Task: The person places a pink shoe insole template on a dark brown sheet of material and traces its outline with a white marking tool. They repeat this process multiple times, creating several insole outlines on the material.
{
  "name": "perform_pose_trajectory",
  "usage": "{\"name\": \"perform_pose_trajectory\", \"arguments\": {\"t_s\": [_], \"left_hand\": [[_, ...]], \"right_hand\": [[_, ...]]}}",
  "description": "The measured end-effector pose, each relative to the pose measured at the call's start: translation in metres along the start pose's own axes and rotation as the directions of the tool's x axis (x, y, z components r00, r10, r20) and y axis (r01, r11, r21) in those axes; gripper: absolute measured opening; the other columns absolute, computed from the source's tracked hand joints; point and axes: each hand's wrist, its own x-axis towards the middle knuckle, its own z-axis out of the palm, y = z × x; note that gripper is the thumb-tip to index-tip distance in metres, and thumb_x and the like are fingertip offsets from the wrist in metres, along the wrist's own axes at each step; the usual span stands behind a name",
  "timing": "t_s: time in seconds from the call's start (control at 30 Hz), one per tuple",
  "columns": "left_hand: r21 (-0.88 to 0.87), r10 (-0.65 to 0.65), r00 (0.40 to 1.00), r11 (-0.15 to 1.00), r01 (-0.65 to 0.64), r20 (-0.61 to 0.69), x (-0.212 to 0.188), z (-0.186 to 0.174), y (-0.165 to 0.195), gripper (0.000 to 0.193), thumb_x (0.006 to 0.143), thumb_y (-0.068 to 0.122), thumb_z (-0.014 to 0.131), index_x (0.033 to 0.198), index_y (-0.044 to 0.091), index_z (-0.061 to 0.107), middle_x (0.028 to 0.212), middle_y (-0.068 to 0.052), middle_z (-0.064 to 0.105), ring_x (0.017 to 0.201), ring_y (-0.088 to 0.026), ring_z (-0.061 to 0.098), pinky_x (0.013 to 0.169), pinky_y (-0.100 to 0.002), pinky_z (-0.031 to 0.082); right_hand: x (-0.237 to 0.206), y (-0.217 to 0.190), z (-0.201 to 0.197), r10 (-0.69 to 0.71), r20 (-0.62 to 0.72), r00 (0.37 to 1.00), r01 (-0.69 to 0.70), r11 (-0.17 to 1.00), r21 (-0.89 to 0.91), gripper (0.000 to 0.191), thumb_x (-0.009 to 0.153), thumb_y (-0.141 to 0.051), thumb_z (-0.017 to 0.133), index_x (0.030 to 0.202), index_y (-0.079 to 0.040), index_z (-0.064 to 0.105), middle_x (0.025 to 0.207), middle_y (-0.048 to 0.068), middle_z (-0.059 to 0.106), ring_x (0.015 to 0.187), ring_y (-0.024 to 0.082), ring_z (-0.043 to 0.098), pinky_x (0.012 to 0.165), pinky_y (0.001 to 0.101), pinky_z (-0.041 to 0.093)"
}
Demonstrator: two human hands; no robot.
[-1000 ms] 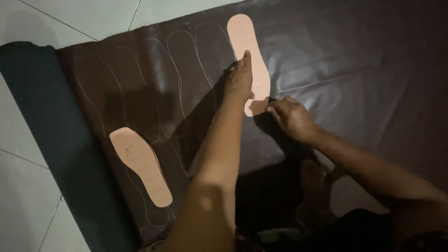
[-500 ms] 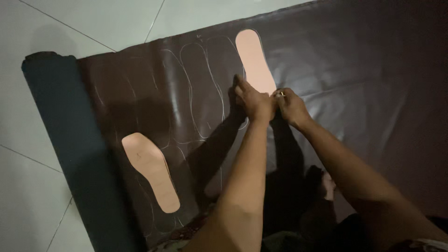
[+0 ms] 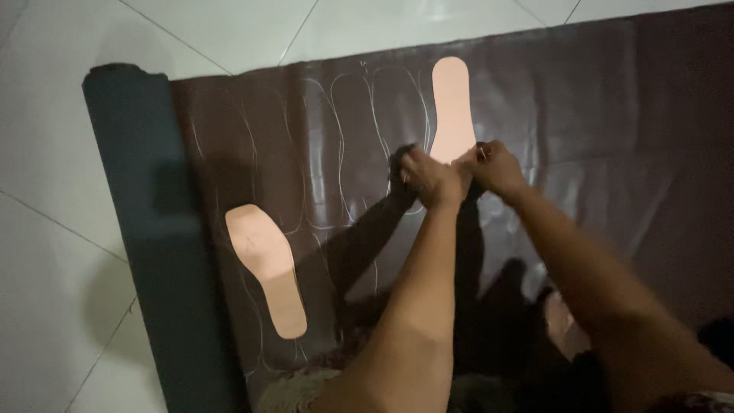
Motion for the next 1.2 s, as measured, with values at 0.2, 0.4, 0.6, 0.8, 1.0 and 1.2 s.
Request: {"name": "perform_pose_trajectory", "arguments": {"t_s": [0.2,0.4,0.6,0.8,1.0,1.2], "left_hand": [[0.049,0.256,0.966,0.966,-0.254,-0.041,0.025,0.012,-0.027,0.058,0.085,0.012,0.072,0.138,0.0,0.053,0.135,-0.025,0.061,0.126,-0.041,0.058,0.107,-0.045,0.048],[0.13,0.128,0.952,0.977,-0.169,0.276,0.04,-0.009,-0.024,0.028,0.091,0.021,0.07,0.114,0.007,0.077,0.126,-0.022,0.075,0.114,-0.035,0.07,0.1,-0.043,0.055],[-0.158,0.65,0.76,0.753,-0.639,0.023,0.035,-0.022,0.025,0.017,0.094,0.015,0.074,0.11,0.009,0.076,0.124,-0.011,0.069,0.112,-0.026,0.071,0.094,-0.038,0.058],[0.313,0.764,0.632,0.574,-0.757,0.129,0.04,-0.041,0.004,0.037,0.098,0.005,0.06,0.13,0.02,0.072,0.149,-0.006,0.059,0.142,-0.033,0.048,0.118,-0.042,0.041],[0.493,0.548,0.741,0.556,-0.67,0.388,0.032,-0.052,-0.038,0.085,0.078,0.05,0.077,0.153,0.027,0.043,0.167,-0.007,0.017,0.154,-0.035,0.006,0.124,-0.057,0.004],[0.516,0.538,0.754,0.555,-0.653,0.377,0.032,-0.039,-0.013,0.093,0.075,0.056,0.083,0.155,0.03,0.042,0.171,-0.008,0.015,0.157,-0.036,0.0,0.125,-0.061,-0.003]], "right_hand": [[0.003,0.017,0.035,-0.003,-0.248,0.969,0.058,0.974,0.218,0.048,0.08,-0.014,0.085,0.114,0.009,0.062,0.105,0.021,0.072,0.088,0.026,0.071,0.071,0.038,0.06],[0.027,0.035,-0.002,0.075,0.179,0.981,-0.175,0.738,0.652,0.017,0.082,-0.002,0.074,0.096,-0.002,0.065,0.086,0.011,0.069,0.071,0.023,0.067,0.056,0.0323,0.055],[0.057,0.039,-0.079,-0.421,0.056,0.905,0.275,0.682,0.677,0.021,0.1,0.005,0.073,0.097,-0.008,0.057,0.107,0.008,0.06,0.09,0.018,0.054,0.068,0.0268,0.048],[0.08,0.056,-0.089,-0.68,-0.078,0.729,0.684,0.717,0.136,0.042,0.088,0.006,0.065,0.127,-0.008,0.07,0.154,0.019,0.048,0.135,0.029,0.057,0.099,0.0383,0.058],[0.022,0.048,-0.037,-0.492,-0.025,0.87,0.436,0.794,-0.423,0.086,0.078,-0.06,0.082,0.145,-0.014,0.055,0.158,0.016,0.042,0.127,0.042,0.058,0.1,0.0513,0.053],[0.037,0.011,-0.034,-0.318,-0.014,0.948,0.244,0.753,-0.611,0.088,0.082,-0.071,0.07,0.157,-0.037,0.04,0.168,0.014,0.024,0.131,0.047,0.049,0.095,0.0546,0.051]]}}
